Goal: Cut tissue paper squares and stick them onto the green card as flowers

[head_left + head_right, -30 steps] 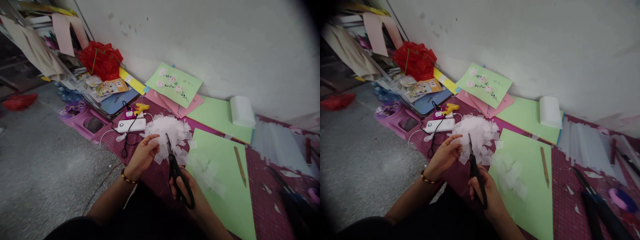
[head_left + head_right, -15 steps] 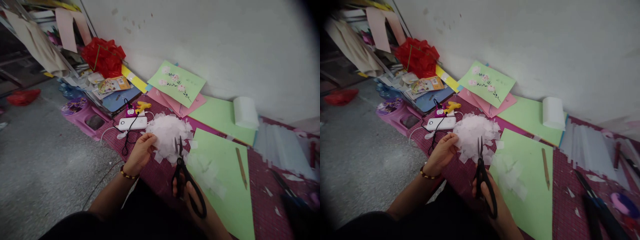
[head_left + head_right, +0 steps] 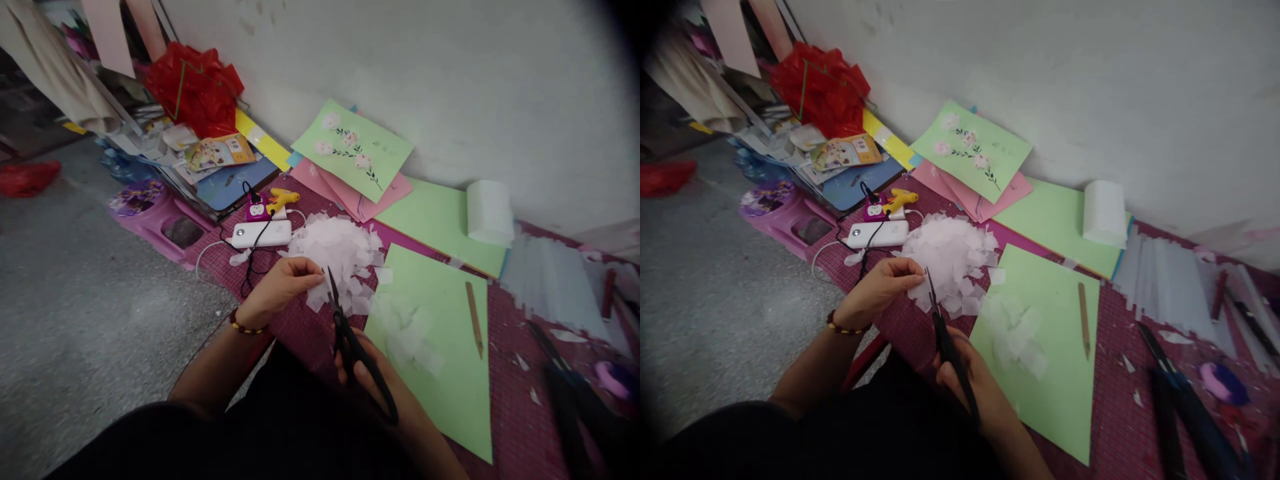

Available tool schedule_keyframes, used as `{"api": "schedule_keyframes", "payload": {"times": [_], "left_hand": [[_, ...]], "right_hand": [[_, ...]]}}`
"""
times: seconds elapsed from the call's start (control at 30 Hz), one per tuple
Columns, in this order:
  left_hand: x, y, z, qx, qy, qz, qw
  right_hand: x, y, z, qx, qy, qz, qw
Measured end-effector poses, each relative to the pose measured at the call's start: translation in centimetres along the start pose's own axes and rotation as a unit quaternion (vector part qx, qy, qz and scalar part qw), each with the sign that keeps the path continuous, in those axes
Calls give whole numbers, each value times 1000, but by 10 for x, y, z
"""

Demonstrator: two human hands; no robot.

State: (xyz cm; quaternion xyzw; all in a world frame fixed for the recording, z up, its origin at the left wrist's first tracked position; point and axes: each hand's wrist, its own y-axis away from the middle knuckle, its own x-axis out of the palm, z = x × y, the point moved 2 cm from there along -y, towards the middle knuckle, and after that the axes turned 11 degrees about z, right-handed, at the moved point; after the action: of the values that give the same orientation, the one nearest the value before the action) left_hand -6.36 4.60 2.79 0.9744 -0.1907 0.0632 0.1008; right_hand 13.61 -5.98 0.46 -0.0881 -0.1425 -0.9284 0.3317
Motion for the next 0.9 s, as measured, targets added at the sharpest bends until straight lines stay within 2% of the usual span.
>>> {"api": "schedule_keyframes", "payload": {"times": [0.27, 0.33, 0.43, 0.5, 0.57, 0.63, 0.7, 0.77, 0.83, 0.9], "left_hand": [[1, -2, -2, 14, 1, 7, 1000], [1, -1, -2, 17, -4, -4, 1000], [-1, -3, -6, 24, -22, -26, 999], [-4, -8, -10, 28, -57, -41, 997], [-6, -15, -16, 40, -120, -53, 991], [-5, -25, -23, 81, -219, -70, 970], [3, -34, -32, 140, -329, -95, 929], [18, -42, -39, 185, -407, -101, 889], [39, -49, -39, 183, -435, -53, 880], [65, -56, -31, 143, -434, 43, 889]], "right_hand": [[3, -5, 1, 38, -15, -40, 998], [3, -5, 0, 19, -20, -22, 999], [2, -5, 1, -23, -30, 51, 998], [0, -3, 3, -37, -37, 77, 996], [-4, 1, 6, -41, -30, 77, 996], [-8, 8, 10, -47, -16, 67, 996], [-12, 20, 11, -49, -11, 59, 997], [-16, 35, 9, -44, -20, 52, 997], [-20, 54, 5, -41, -37, 47, 997], [-24, 74, -1, -43, -56, 40, 997]]}}
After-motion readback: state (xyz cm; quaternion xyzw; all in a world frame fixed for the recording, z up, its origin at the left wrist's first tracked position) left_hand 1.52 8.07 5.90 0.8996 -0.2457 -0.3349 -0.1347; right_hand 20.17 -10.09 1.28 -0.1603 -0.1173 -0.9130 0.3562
